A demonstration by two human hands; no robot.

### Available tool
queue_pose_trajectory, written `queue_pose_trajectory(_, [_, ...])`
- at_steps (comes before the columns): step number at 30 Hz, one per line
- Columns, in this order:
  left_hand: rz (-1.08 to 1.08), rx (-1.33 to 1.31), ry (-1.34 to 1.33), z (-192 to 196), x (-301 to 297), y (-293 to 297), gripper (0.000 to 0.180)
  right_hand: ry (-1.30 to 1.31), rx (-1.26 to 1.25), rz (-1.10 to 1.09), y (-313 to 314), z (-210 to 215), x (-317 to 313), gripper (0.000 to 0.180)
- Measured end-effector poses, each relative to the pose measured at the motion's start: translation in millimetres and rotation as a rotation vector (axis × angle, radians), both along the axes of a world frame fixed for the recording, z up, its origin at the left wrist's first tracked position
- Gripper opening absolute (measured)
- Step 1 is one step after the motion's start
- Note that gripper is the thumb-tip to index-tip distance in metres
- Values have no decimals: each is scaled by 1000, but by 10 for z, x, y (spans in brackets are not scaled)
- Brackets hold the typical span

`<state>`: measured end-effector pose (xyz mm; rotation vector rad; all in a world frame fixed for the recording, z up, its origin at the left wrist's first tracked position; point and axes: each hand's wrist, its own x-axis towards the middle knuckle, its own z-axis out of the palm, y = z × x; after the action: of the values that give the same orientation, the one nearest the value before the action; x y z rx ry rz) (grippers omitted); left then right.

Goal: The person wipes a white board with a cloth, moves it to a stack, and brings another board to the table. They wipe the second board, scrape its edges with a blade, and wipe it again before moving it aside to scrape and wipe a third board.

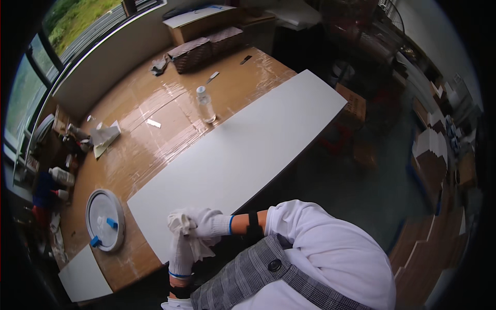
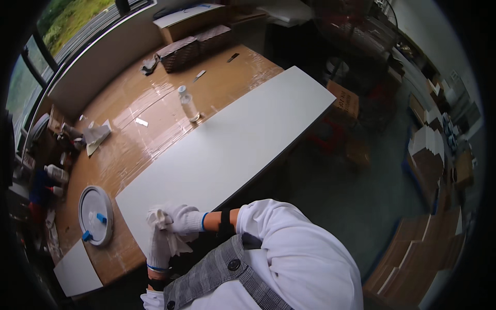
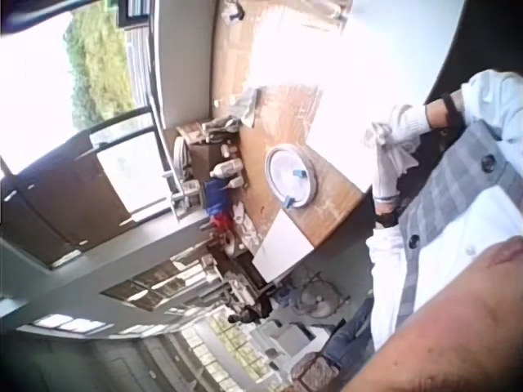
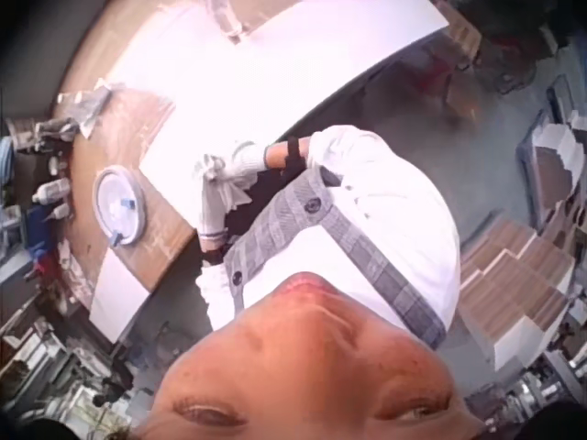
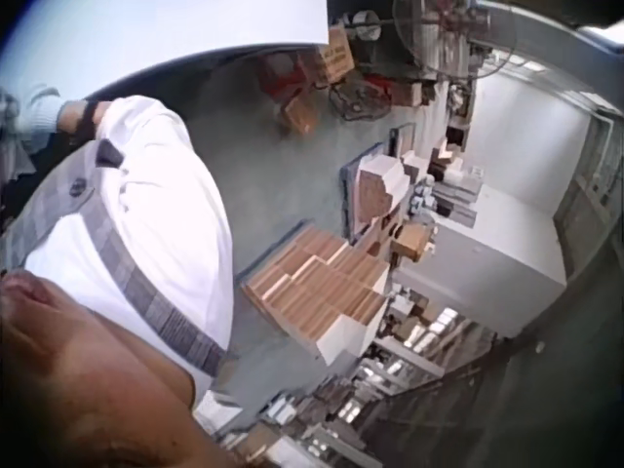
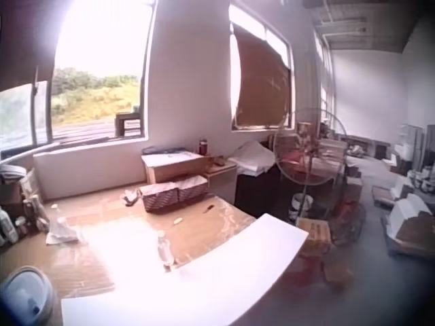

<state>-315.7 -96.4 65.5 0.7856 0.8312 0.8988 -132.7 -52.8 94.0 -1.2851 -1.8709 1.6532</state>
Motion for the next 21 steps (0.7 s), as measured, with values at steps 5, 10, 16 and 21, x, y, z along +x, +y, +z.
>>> queue_pose_trajectory(5, [-136,106,419,233,750,308,48,-486,358,-330,191,-430,1121,40])
queue_pose_trajectory(10, [52,92,481,46,1366,905,50,-785,531,-159,214,-694,1868,48])
queue_pose_trajectory(16, [-41,397,824,-618,2051,1619,55,-926,494,-622,608,-1007,3829,76])
queue_pose_trajectory(21, [-236,484,1359,-485,3025,2066,68,-1086,525,-1357,227,-1140,6178,49])
